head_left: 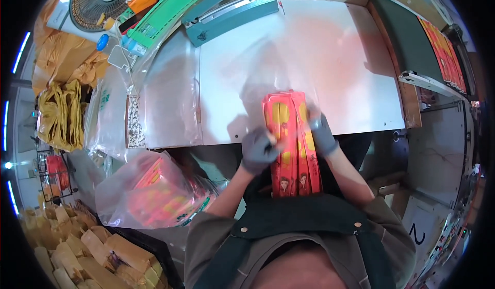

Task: Packaging bundles of red and yellow paper products into plastic bags and sealing them using a heat sealer.

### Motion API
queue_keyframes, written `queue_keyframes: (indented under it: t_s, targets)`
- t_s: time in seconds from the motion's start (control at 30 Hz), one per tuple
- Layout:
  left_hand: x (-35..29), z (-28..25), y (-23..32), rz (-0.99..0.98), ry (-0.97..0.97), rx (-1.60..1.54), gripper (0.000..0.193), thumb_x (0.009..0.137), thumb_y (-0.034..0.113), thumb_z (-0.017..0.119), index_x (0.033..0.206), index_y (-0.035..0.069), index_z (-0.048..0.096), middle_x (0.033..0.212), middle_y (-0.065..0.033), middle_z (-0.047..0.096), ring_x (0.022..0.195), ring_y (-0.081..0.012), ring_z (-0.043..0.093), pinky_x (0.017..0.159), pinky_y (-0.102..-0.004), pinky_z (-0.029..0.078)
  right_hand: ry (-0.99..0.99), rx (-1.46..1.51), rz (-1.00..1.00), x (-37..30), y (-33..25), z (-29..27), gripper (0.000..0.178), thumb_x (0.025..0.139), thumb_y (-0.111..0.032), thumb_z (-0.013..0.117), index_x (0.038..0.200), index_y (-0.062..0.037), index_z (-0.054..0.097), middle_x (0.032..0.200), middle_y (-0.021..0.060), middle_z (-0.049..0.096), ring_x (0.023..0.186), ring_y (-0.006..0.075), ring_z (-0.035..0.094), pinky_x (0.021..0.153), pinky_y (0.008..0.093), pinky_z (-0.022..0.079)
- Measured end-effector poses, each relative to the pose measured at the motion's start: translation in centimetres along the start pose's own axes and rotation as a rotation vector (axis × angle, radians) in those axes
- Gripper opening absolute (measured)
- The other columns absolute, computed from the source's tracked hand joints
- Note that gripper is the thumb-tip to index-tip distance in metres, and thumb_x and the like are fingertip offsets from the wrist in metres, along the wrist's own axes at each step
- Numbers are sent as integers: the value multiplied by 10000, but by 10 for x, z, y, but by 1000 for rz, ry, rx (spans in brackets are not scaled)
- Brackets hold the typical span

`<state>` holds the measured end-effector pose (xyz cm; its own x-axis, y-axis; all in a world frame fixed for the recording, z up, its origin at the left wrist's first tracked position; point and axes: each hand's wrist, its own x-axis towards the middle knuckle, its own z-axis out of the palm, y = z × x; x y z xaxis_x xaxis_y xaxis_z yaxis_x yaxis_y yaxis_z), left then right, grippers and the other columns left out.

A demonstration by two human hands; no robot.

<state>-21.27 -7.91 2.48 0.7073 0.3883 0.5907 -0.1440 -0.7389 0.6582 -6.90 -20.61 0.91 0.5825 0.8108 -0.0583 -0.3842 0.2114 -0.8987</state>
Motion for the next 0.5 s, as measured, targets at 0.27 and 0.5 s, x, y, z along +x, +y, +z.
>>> queue_keyframes:
  t_s: [0.27, 0.5]
  targets:
    - [-43, -33, 27, -731, -895, -423, 210, 796, 197, 730, 795, 28, 605, 730, -25, 621, 680, -52, 574, 589, -262, 463, 63, -118, 410, -109, -4, -24, 438, 1000, -373, 333, 1273, -42, 423, 1208, 84, 503, 1108, 148, 466, 974, 309, 378]
    - [145, -101, 76, -196, -390, -479, 243, 848, 63, 598, 1086, 28, 568, 884, 13, 564, 770, -62, 543, 692, -233, 457, -166, -1310, -532, 2, -180, -37, 419, 906, -252, 558, 1231, 6, 501, 1110, 113, 595, 910, 196, 592, 781, 309, 500]
